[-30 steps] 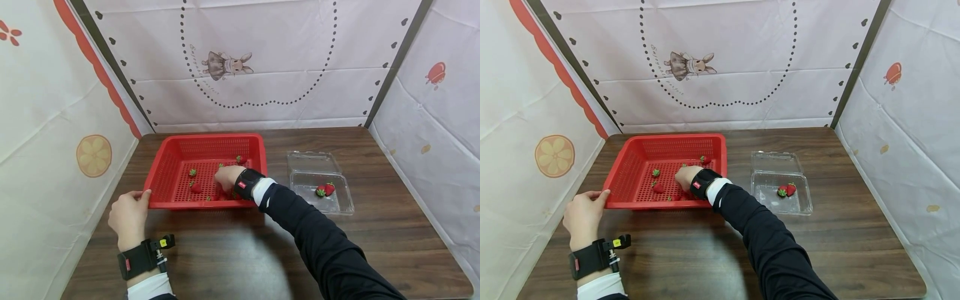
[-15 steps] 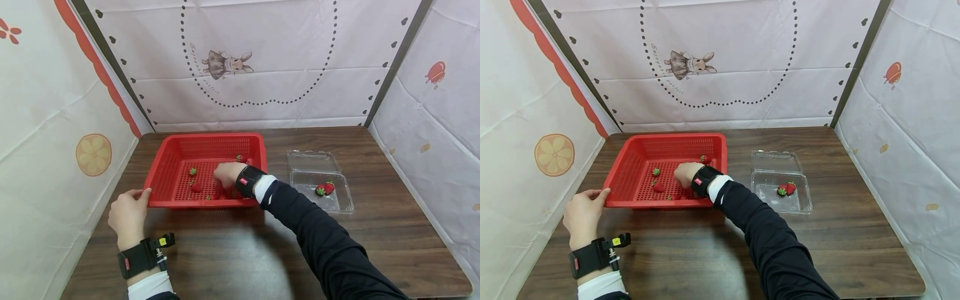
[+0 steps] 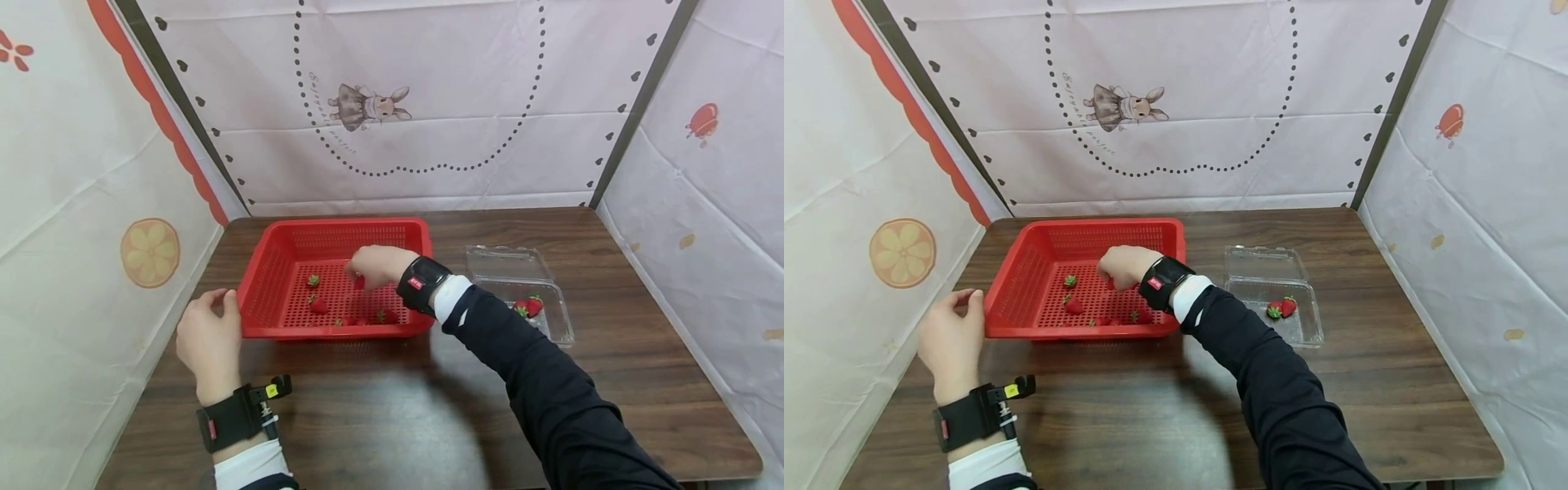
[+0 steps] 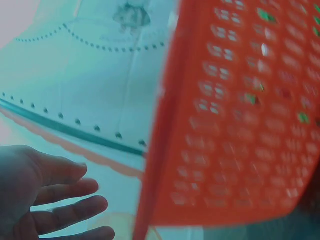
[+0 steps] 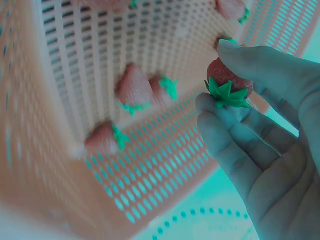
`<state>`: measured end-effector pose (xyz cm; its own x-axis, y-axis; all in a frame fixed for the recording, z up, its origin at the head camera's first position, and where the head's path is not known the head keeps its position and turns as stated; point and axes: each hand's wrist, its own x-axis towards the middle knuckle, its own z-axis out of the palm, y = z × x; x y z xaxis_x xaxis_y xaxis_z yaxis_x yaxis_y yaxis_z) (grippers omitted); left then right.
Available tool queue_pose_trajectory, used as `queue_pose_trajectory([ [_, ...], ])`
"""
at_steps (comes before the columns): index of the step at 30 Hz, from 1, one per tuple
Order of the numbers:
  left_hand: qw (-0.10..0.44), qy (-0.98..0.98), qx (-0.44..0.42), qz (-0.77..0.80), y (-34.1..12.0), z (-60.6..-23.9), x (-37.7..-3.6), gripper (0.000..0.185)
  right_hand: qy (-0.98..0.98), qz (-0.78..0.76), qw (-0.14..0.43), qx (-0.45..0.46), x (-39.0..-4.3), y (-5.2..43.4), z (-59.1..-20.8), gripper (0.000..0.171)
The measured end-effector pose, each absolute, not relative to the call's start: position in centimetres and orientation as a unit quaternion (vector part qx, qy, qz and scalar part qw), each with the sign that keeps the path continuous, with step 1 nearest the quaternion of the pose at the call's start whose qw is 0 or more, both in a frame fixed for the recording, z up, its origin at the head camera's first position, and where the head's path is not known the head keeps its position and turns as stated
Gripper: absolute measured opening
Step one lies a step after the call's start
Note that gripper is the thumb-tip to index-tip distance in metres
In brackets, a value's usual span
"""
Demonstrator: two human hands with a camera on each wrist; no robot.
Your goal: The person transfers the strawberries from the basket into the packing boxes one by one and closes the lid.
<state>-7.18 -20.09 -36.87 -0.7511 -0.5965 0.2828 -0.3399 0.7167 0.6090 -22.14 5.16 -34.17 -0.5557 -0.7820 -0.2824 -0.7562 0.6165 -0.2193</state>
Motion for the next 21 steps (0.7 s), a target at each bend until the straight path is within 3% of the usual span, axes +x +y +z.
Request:
queue_pose_trajectory([
  [5,0.283,-0.891,0.226,-0.272,-18.5,-35.6,-7.7,0.040,0.889,-0.036,0.154,-0.431,-22.5,6.7,-32.0,0.035],
  [13,0.287,-0.901,0.161,-0.283,-15.1,-34.6,-8.6,0.038,0.899,-0.057,0.112,-0.421,-23.2,10.8,-29.5,0.028],
  [21,0.302,-0.908,0.026,-0.290,-10.0,-35.0,-9.6,0.031,0.909,-0.089,0.079,-0.399,-23.6,16.2,-28.2,0.025],
])
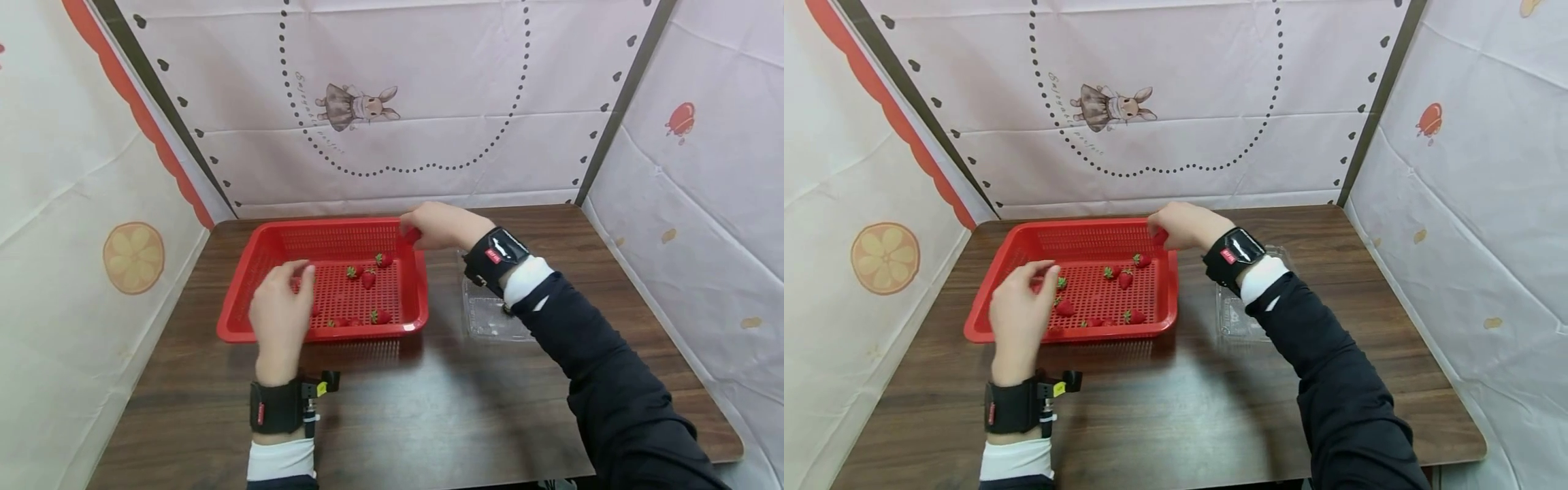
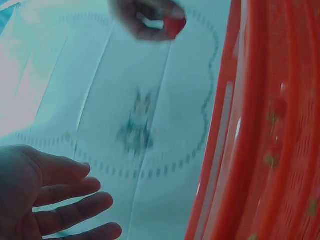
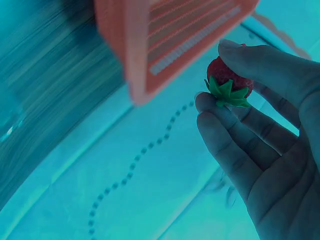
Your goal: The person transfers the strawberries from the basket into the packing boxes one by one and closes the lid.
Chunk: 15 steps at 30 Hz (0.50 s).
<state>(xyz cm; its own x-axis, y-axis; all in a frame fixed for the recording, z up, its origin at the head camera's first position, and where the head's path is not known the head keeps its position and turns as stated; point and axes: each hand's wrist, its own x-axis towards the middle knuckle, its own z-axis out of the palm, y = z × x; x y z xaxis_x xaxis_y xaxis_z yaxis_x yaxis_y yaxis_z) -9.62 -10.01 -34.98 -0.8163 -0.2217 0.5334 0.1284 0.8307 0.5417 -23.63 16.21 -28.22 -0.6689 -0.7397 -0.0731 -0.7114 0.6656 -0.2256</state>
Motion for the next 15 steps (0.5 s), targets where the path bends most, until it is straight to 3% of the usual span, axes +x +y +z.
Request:
queue_pose_trajectory([
  [15,0.265,-0.905,-0.211,-0.258,1.1,-36.4,-10.1,0.019,0.936,-0.078,0.055,-0.340,-23.3,25.4,-30.0,0.020],
])
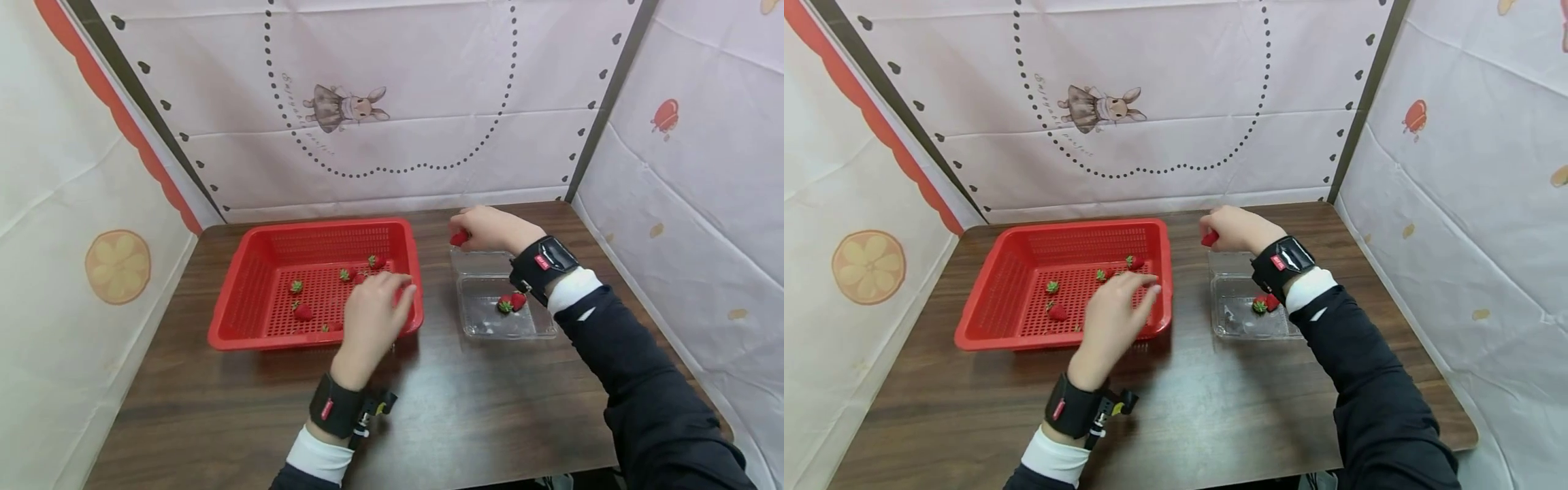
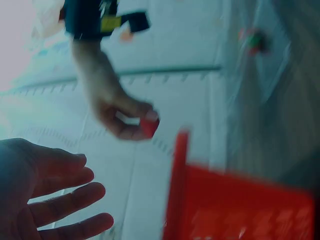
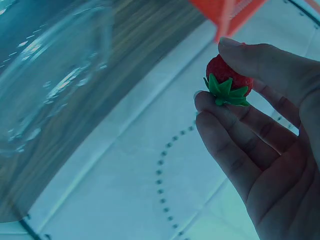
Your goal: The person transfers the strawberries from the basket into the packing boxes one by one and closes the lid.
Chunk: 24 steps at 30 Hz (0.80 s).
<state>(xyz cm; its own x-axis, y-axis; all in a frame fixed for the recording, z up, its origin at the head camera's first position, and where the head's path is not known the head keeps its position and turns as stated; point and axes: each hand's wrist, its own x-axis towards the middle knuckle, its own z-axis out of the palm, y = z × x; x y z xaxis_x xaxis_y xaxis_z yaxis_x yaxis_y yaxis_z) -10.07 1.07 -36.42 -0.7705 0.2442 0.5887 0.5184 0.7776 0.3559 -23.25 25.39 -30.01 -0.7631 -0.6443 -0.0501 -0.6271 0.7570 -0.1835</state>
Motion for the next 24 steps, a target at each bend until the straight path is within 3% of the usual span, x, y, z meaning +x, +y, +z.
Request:
queue_pose_trajectory([
  [11,0.232,-0.892,-0.367,-0.124,6.9,-40.1,-8.5,0.015,0.952,-0.084,0.094,-0.279,-22.3,30.0,-32.1,0.022],
  [24,0.185,-0.899,-0.396,-0.008,9.2,-43.2,-8.7,0.017,0.951,-0.100,0.127,-0.264,-20.2,31.2,-35.0,0.024],
])
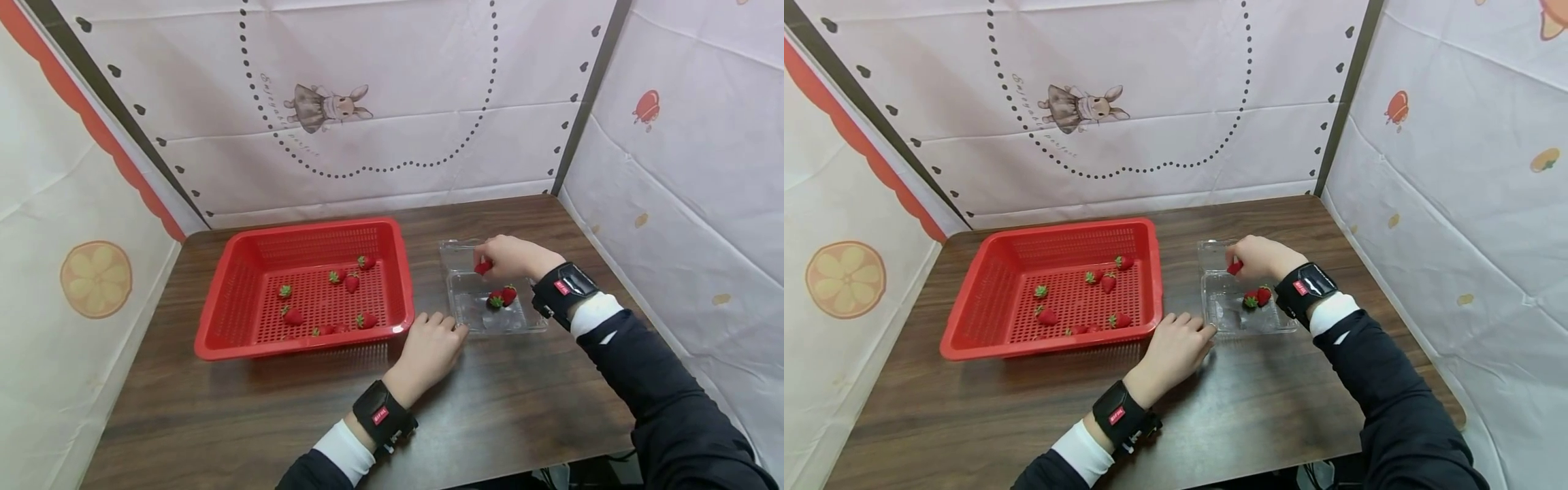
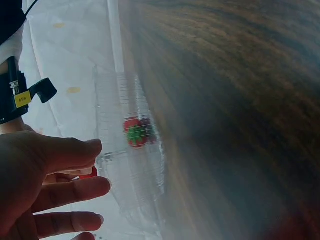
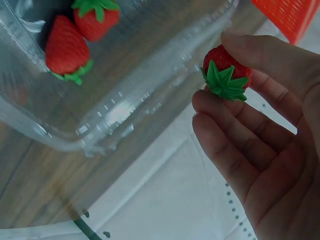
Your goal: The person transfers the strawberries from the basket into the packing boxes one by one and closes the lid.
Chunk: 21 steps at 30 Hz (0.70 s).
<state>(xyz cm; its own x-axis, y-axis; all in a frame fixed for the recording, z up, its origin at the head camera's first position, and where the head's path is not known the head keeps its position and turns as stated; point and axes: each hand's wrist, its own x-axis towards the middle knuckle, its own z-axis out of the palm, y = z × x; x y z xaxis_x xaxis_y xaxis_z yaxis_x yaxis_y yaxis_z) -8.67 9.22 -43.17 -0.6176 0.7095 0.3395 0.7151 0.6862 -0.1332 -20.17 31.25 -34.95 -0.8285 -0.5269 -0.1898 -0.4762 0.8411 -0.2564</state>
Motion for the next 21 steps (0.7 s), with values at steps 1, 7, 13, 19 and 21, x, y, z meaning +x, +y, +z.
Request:
queue_pose_trajectory([
  [1,0.183,-0.900,-0.395,-0.008,9.2,-43.3,-8.7,0.017,0.950,-0.096,0.130,-0.268,-20.1,31.1,-35.2,0.023],
  [7,0.177,-0.903,-0.391,-0.014,9.4,-43.5,-9.0,0.017,0.947,-0.076,0.153,-0.273,-19.7,30.6,-36.8,0.026],
  [13,0.177,-0.904,-0.390,-0.018,9.5,-43.7,-9.0,0.016,0.943,-0.058,0.162,-0.286,-19.6,30.4,-38.1,0.028],
  [19,0.180,-0.903,-0.389,-0.023,9.6,-43.8,-9.0,0.016,0.943,-0.050,0.168,-0.284,-19.5,30.4,-39.1,0.026],
  [21,0.181,-0.902,-0.390,-0.024,9.6,-43.9,-8.9,0.016,0.944,-0.049,0.172,-0.279,-19.4,30.4,-39.5,0.025],
])
